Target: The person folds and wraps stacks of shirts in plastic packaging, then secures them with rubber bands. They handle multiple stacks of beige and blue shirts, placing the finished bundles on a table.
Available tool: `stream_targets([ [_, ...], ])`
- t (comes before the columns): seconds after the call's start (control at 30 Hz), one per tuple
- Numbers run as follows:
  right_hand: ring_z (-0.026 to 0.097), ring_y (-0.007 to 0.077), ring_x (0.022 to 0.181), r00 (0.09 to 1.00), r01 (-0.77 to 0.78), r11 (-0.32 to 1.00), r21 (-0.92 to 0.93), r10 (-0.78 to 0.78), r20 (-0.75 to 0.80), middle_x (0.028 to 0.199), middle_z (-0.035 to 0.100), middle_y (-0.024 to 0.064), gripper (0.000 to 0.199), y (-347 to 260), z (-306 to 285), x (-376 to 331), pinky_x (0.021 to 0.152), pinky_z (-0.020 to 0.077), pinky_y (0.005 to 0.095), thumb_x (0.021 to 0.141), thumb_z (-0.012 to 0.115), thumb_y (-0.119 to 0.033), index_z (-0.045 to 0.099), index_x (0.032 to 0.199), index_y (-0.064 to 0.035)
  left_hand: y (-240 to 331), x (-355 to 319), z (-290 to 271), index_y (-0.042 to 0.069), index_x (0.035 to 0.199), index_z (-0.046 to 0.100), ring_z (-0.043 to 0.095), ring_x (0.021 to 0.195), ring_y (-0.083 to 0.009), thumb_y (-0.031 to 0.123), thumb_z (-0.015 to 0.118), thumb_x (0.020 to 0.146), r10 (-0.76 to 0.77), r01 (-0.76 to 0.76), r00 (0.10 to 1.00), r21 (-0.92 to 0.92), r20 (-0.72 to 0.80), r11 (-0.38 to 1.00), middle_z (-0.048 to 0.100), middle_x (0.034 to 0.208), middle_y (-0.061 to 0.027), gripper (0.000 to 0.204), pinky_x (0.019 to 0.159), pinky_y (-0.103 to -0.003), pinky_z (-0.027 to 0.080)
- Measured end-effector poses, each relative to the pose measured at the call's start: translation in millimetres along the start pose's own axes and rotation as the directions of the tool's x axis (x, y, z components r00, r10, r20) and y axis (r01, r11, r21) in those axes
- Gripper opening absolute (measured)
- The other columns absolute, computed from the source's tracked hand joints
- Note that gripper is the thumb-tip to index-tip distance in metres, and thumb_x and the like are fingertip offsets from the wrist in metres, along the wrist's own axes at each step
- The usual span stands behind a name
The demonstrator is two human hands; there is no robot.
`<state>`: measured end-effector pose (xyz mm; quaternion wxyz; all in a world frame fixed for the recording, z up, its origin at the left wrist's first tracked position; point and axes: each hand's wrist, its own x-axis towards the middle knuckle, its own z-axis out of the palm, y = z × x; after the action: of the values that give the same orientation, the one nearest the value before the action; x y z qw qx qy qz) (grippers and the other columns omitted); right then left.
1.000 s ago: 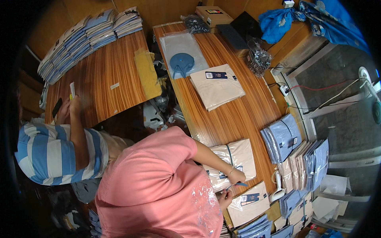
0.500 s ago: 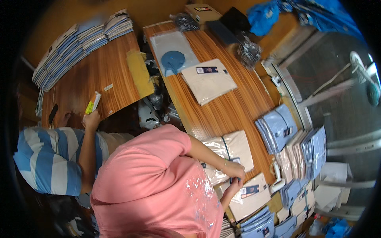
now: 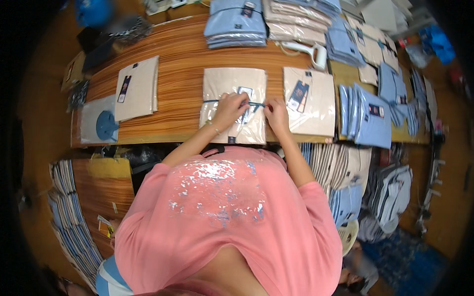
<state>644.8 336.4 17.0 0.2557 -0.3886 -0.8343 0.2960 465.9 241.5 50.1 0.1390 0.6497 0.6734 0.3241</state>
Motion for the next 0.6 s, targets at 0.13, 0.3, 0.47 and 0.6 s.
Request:
stream_targets([
  [0.13,0.052,0.0315,0.089,0.997,0.074,0.997,0.021,-0.073,-0.016,0.090,0.057,0.0118,0.013,3,-15,2,0.076,0.0426,0.0394,0.073,0.065,-0.013,0.064,0.084,-0.0050,-12,-13,-22,0.005,0.114,0.052,0.043,0.108,-0.0288,0.033,0.064,0.079,-0.036,0.036,0.994,0.000,-0.103,0.999,0.054,0.110,-0.0106,0.046,0.094,-0.040,0.029],
  [0.3,0.049,0.0268,0.096,0.956,0.282,0.916,-0.284,-0.244,0.163,0.095,0.055,0.0067,0.017,-39,-5,10,0.079,0.0381,0.0398,0.074,0.067,-0.019,0.063,0.088,-0.0101,-17,-20,-10,0.011,0.115,0.054,0.037,0.118,-0.0261,0.038,0.061,0.079,0.090,-0.080,0.995,0.179,-0.047,0.980,0.049,0.122,-0.0065,0.046,0.100,-0.046,0.022],
  [0.47,0.047,0.0258,0.098,0.948,0.295,0.886,-0.359,-0.225,0.224,0.097,0.054,0.0059,0.016,-24,-11,14,0.082,0.0354,0.0399,0.075,0.065,-0.018,0.061,0.088,-0.0095,-18,-23,-8,0.015,0.114,0.056,0.036,0.120,-0.0251,0.042,0.062,0.078,0.050,-0.044,0.999,0.244,-0.018,0.969,0.047,0.126,-0.0032,0.045,0.102,-0.049,0.018],
  [0.6,0.049,0.0292,0.100,0.963,0.236,0.965,-0.112,-0.218,0.156,0.100,0.055,0.0093,0.021,-25,-24,17,0.084,0.0388,0.0403,0.077,0.066,-0.019,0.060,0.092,-0.0057,-21,-22,-13,0.012,0.115,0.055,0.037,0.120,-0.0273,0.038,0.064,0.078,0.057,-0.056,0.998,0.192,-0.003,0.980,0.046,0.127,-0.0079,0.047,0.102,-0.048,0.021],
])
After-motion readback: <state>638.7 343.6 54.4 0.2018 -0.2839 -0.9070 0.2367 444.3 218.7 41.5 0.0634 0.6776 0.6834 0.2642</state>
